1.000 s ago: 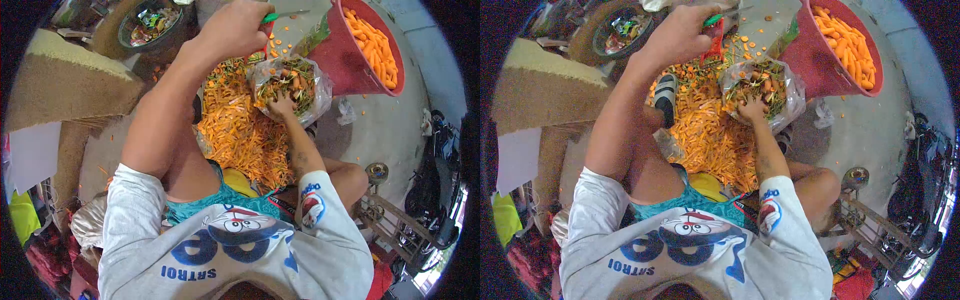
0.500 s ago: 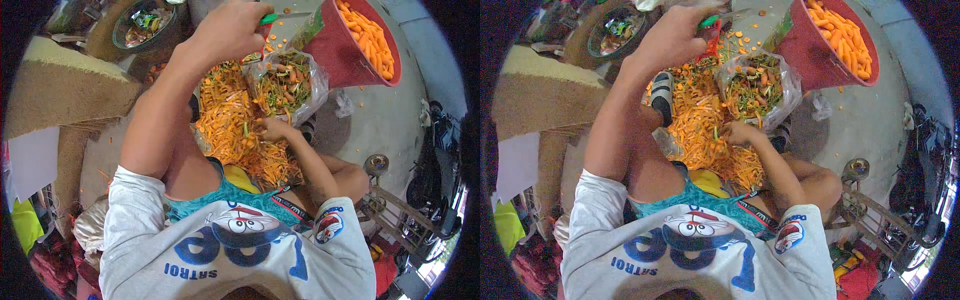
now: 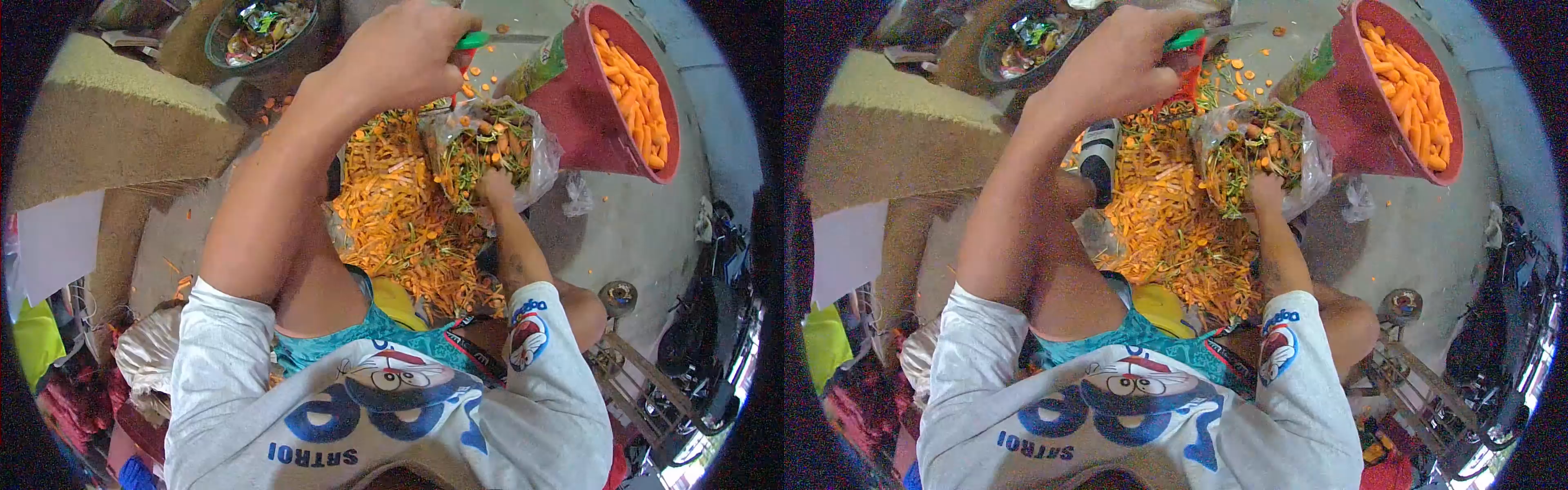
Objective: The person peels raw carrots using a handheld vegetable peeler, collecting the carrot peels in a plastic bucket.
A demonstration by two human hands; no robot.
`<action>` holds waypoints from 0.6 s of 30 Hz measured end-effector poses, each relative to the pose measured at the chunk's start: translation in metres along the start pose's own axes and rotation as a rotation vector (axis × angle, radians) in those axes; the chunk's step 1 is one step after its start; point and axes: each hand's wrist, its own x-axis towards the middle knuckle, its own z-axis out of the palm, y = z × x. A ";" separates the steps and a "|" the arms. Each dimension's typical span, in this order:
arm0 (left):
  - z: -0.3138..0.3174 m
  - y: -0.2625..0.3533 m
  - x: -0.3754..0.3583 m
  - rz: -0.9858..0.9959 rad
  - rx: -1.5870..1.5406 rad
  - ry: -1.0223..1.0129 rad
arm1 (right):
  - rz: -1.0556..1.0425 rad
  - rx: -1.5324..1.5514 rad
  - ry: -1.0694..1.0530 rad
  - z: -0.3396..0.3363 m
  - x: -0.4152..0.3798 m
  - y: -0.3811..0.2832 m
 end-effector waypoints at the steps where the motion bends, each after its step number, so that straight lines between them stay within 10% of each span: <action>1: 0.004 -0.003 0.001 -0.002 0.000 -0.003 | 0.108 0.032 -0.006 -0.002 -0.005 -0.002; 7: 0.007 0.002 -0.001 0.046 0.017 0.049 | 0.186 0.467 -0.164 -0.047 -0.025 0.016; 11: 0.008 0.019 0.000 -0.011 -0.042 0.047 | 0.015 1.101 0.402 -0.094 -0.038 0.033; 14: 0.039 0.001 0.015 0.122 -0.186 0.213 | 0.129 1.657 0.446 -0.190 -0.065 0.027; 16: 0.046 0.020 0.015 0.177 -0.407 0.424 | -0.738 2.261 -0.077 -0.221 -0.071 0.046; 18: 0.039 0.039 0.019 0.058 -0.492 0.290 | -0.476 2.205 0.180 -0.267 -0.117 0.021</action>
